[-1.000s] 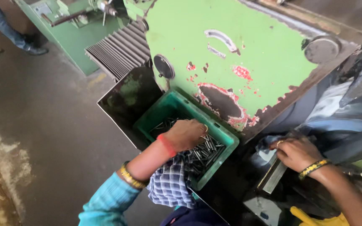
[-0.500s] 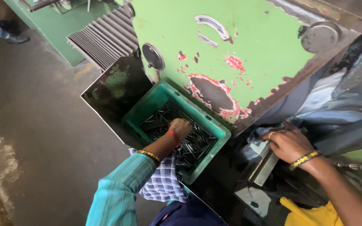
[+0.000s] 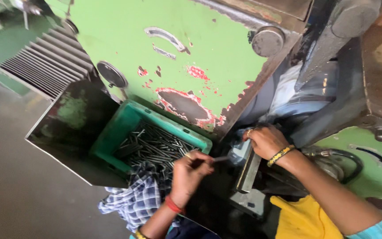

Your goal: The person repeatedly picks up small metal rods from a green bin and presses them against a rotating grinding wheel. After each contact, the person returns the rod to the bin and selects another. The process is continuous and repetitive throughout the clip.

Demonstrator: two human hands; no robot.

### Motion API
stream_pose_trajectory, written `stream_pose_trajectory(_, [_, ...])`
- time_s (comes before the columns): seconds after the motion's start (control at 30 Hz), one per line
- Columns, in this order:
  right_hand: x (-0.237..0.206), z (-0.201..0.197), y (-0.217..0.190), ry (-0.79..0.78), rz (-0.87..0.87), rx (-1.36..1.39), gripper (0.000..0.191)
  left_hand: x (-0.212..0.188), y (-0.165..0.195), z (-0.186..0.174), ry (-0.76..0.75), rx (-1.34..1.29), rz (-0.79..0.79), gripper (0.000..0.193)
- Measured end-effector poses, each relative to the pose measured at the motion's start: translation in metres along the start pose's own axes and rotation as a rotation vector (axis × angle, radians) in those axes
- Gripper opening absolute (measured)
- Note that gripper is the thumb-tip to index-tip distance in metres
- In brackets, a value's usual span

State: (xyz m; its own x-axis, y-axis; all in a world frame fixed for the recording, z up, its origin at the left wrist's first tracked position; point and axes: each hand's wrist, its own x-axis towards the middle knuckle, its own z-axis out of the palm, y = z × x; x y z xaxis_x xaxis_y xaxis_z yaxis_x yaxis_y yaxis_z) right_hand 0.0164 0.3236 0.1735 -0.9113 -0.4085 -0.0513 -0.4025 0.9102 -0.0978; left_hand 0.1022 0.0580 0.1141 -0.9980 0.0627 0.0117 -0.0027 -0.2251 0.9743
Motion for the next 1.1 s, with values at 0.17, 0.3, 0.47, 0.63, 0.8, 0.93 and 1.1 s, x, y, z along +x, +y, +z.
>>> stream_pose_trajectory(0.17, [-0.002,-0.005,0.002,-0.006,0.019,0.036,0.028,-0.015,-0.008,0.049,-0.131,0.169,0.203,0.018])
stream_pose_trajectory(0.3, [-0.003,-0.007,0.016,0.022,-0.115,0.302,0.028,-0.019,-0.003,0.052,-0.280,0.239,0.212,0.023])
stream_pose_trajectory(0.47, [-0.012,-0.024,0.014,-0.199,-0.048,0.318,0.039,-0.015,-0.005,0.055,-0.303,0.427,0.368,0.027])
stream_pose_trajectory(0.63, [-0.029,-0.031,-0.033,-0.524,-0.209,-0.318,0.082,-0.008,-0.003,0.058,-0.305,0.391,0.508,0.041])
stream_pose_trajectory(0.8, [-0.019,-0.033,-0.049,-0.609,-0.055,-0.437,0.073,0.000,-0.002,0.023,-0.147,0.802,0.513,0.041])
stream_pose_trajectory(0.93, [-0.014,-0.031,-0.034,-0.518,-0.073,-0.359,0.067,0.033,-0.027,-0.045,0.005,1.310,0.518,0.028])
stream_pose_trajectory(1.1, [-0.013,-0.021,-0.022,-0.447,-0.092,-0.310,0.063,0.088,-0.088,-0.066,-0.212,1.670,0.294,0.013])
